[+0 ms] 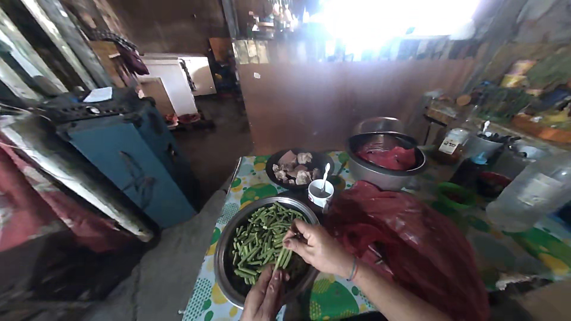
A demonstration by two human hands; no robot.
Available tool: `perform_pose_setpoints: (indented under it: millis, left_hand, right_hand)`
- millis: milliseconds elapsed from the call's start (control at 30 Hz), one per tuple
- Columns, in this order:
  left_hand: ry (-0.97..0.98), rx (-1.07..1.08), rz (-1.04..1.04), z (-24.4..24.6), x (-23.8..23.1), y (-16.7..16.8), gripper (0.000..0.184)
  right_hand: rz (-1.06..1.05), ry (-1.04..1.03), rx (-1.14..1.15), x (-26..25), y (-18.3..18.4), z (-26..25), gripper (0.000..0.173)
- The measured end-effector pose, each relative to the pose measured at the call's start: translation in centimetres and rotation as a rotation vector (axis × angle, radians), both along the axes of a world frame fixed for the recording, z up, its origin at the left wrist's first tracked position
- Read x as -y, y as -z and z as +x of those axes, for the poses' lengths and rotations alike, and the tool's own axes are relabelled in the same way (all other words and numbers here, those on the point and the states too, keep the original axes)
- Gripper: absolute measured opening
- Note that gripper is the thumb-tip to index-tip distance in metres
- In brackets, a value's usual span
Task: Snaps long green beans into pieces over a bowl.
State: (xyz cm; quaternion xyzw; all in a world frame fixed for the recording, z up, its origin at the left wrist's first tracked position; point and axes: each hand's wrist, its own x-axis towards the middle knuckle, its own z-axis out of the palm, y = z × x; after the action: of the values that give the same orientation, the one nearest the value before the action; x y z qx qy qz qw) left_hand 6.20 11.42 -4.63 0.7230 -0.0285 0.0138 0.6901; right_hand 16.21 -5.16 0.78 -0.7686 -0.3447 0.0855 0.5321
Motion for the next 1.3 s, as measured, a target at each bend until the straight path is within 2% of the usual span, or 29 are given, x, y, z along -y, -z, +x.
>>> perform_pose_setpoints:
  millis: [67, 167, 267, 333, 433, 533, 600, 700, 833, 933, 1067, 1167, 1300]
  left_hand:
    - [-0.008, -0.023, -0.017, 0.3, 0.2, 0.0, 0.029]
    - [-0.026, -0.065, -0.069, 0.8, 0.3, -0.4, 0.030]
    - [-0.009, -0.091, -0.124, 0.7, -0.2, -1.2, 0.030]
    - [0.011, -0.086, -0.115, 0.7, -0.6, -1.3, 0.030]
    - [0.057, -0.099, -0.189, 0.4, -0.8, -0.9, 0.030]
    - [0.090, -0.093, -0.284, 0.3, -0.8, -0.6, 0.029]
    - [0.092, -0.052, -0.263, 0.3, -0.9, -0.2, 0.028]
    - [0.079, 0.047, -0.065, 0.4, -0.7, -0.3, 0.028]
    - [0.050, 0.127, 0.082, 0.7, -0.3, -0.1, 0.030]
    - [0.029, 0.146, 0.150, 1.0, -0.2, 0.1, 0.032]
    - [0.016, 0.136, 0.198, 0.6, -0.2, -0.2, 0.034]
    - [-0.024, 0.076, 0.212, 0.4, -0.2, -0.3, 0.036]
    - [-0.092, 0.082, 0.097, 0.9, 0.3, 0.3, 0.033]
  right_hand:
    - [-0.011, 0.019, 0.051, 0.1, -0.1, 0.2, 0.024]
    - [-0.002, 0.091, 0.225, 0.5, 0.3, 0.0, 0.036]
    - [0.012, 0.006, 0.282, 1.3, 2.7, -0.1, 0.043]
    - [-0.084, -0.067, 0.380, 1.3, 3.7, -0.7, 0.050]
    - [-0.208, -0.061, 0.504, 0.7, 4.1, -1.4, 0.050]
    - [-0.209, -0.031, 0.529, 0.2, 4.6, -1.4, 0.048]
    - [-0.186, -0.004, 0.532, -0.1, 4.8, -1.5, 0.044]
    - [-0.175, 0.032, 0.459, -0.6, 4.8, -1.6, 0.038]
    - [-0.181, 0.018, 0.133, -0.8, 4.2, -0.8, 0.038]
    - [-0.204, 0.023, 0.095, -0.7, 3.7, -0.3, 0.038]
    - [-0.263, 0.036, 0.127, -1.1, 3.0, -0.9, 0.031]
    - [-0.213, -0.003, 0.073, -1.5, 2.3, -1.2, 0.033]
    - [-0.125, -0.104, -0.079, -1.1, 1.3, -1.1, 0.035]
